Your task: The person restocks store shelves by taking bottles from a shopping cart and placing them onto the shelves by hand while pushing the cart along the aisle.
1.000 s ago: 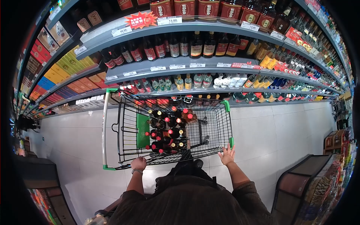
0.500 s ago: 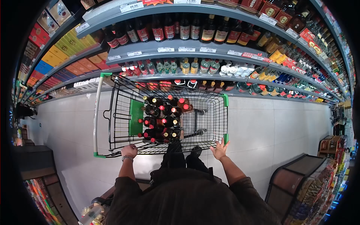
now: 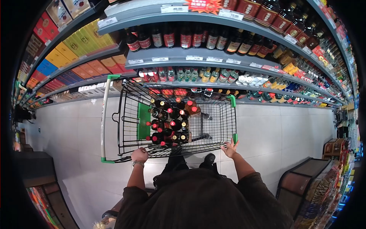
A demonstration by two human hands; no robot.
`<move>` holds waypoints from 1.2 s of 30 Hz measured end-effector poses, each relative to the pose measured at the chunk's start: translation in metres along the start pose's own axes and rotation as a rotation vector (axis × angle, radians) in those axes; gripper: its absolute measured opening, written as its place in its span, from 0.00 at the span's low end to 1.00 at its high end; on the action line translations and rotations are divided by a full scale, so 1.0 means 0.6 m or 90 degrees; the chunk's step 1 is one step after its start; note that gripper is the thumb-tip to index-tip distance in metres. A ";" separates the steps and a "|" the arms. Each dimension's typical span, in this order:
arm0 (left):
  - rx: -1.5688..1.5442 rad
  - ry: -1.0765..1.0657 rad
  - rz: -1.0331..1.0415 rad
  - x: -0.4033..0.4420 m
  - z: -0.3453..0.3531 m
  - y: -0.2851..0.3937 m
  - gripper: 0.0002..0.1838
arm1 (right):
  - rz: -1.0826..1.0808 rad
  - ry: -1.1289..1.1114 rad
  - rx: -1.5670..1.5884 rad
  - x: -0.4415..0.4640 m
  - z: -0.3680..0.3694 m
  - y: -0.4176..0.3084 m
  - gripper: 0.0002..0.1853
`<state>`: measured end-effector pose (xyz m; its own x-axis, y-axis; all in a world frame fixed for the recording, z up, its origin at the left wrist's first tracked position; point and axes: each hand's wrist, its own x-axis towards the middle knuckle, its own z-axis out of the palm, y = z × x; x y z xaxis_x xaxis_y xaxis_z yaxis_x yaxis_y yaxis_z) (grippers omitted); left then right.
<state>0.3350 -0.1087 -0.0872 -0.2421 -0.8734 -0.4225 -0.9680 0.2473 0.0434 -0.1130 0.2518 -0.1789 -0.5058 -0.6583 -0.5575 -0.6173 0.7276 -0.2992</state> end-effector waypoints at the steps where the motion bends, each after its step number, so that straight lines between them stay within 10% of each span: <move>1: -0.005 0.002 0.002 0.002 0.002 -0.006 0.12 | -0.012 -0.001 0.015 0.000 -0.004 -0.007 0.34; 36: -0.011 -0.009 -0.041 0.196 -0.111 -0.080 0.14 | 0.026 -0.090 0.003 0.164 -0.082 -0.229 0.43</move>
<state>0.3487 -0.2514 -0.0788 -0.1788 -0.8812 -0.4377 -0.9825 0.1836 0.0318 -0.1076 0.0777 -0.1547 -0.4409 -0.5945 -0.6725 -0.5949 0.7546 -0.2771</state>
